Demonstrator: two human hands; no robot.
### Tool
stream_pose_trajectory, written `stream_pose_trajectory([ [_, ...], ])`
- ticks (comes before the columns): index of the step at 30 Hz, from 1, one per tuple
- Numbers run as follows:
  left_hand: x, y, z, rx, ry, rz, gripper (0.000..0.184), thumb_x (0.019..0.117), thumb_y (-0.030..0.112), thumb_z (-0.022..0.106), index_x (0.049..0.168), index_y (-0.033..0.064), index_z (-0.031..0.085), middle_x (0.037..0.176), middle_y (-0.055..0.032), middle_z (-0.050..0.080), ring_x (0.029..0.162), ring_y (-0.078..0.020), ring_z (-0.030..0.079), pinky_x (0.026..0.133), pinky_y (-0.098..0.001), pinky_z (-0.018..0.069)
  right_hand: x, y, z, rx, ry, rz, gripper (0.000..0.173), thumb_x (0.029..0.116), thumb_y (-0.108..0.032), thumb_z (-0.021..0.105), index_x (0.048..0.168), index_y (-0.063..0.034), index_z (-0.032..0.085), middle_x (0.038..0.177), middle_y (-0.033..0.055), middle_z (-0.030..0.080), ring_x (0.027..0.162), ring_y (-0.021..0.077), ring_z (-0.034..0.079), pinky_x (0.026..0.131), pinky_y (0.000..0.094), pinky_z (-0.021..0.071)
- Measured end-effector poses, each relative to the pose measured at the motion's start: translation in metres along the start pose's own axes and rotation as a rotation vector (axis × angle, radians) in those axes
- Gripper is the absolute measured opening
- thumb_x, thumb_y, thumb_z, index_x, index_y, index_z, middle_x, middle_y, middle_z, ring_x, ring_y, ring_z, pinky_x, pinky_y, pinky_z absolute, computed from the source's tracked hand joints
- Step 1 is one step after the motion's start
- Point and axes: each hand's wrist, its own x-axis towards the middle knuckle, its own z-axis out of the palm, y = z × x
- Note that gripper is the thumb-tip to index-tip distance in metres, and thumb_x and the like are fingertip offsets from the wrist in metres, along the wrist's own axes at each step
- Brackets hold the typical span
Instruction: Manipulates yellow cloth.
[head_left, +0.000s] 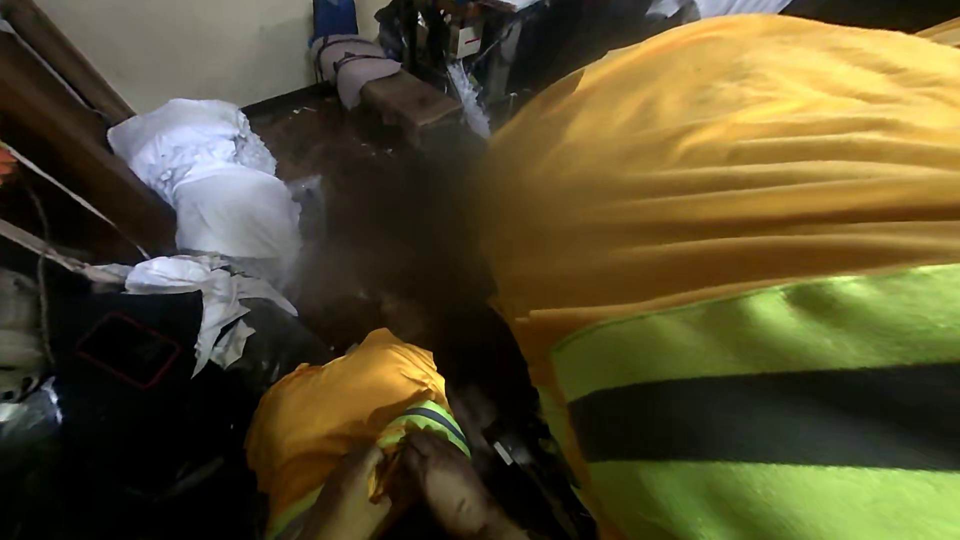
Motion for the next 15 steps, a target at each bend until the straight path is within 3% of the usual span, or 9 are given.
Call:
stream_pose_trajectory([
  [3, 0.007, -0.007, -0.001, -0.099, 0.019, -0.063, 0.037, 0.0888, 0.012, 0.072, 0.123, 0.001, 0.067, 0.121, -0.0184, 0.068, 0.113, -0.0305, 0.066, 0.099, -0.0491, 0.0534, -0.004, 0.006, 0.009, -0.104, 0.074, -0.147, 0.028, 0.0918, -0.001, 0.064, 0.116, -0.0113, 0.073, 0.126, 0.0106, 0.07, 0.119, 0.0288, 0.067, 0.098, 0.0451, 0.0584],
  [6, 0.018, -0.028, 0.005, -0.306, 0.086, -0.051, 0.025, 0.0877, 0.014, 0.074, 0.109, 0.0031, 0.069, 0.107, -0.0127, 0.069, 0.1, -0.0222, 0.066, 0.088, -0.042, 0.0546, -0.009, 0.016, 0.017, -0.091, -0.011, -0.262, 0.027, 0.0948, -0.004, 0.062, 0.116, -0.0147, 0.075, 0.126, 0.0094, 0.071, 0.124, 0.0324, 0.064, 0.103, 0.0523, 0.0541],
  [8, 0.019, -0.026, 0.002, -0.33, 0.092, -0.079, 0.024, 0.0878, 0.018, 0.075, 0.107, 0.0046, 0.069, 0.105, -0.0111, 0.07, 0.098, -0.0204, 0.066, 0.088, -0.041, 0.0549, -0.008, 0.019, 0.016, -0.092, -0.017, -0.265, 0.024, 0.0947, -0.006, 0.063, 0.112, -0.0153, 0.076, 0.126, 0.0087, 0.07, 0.123, 0.0323, 0.064, 0.102, 0.0519, 0.0546],
  [11, 0.008, -0.002, -0.01, -0.301, 0.02, -0.175, 0.028, 0.0913, 0.01, 0.071, 0.117, 0.0, 0.066, 0.116, -0.0177, 0.067, 0.109, -0.0276, 0.063, 0.097, -0.0469, 0.0497, -0.005, 0.012, 0.005, -0.076, 0.039, -0.225, 0.024, 0.0917, -0.003, 0.066, 0.109, -0.0144, 0.077, 0.13, 0.0089, 0.07, 0.123, 0.0304, 0.065, 0.099, 0.0482, 0.0568],
  [15, 0.011, -0.012, 0.0, -0.066, -0.062, 0.008, 0.046, 0.0874, 0.022, 0.077, 0.123, -0.002, 0.062, 0.128, -0.0225, 0.062, 0.119, -0.0343, 0.061, 0.102, -0.0483, 0.0512, -0.004, 0.003, -0.003, -0.022, 0.016, -0.058, 0.024, 0.0931, -0.001, 0.063, 0.111, -0.0093, 0.076, 0.136, 0.0132, 0.067, 0.128, 0.0337, 0.063, 0.103, 0.0492, 0.0551],
])
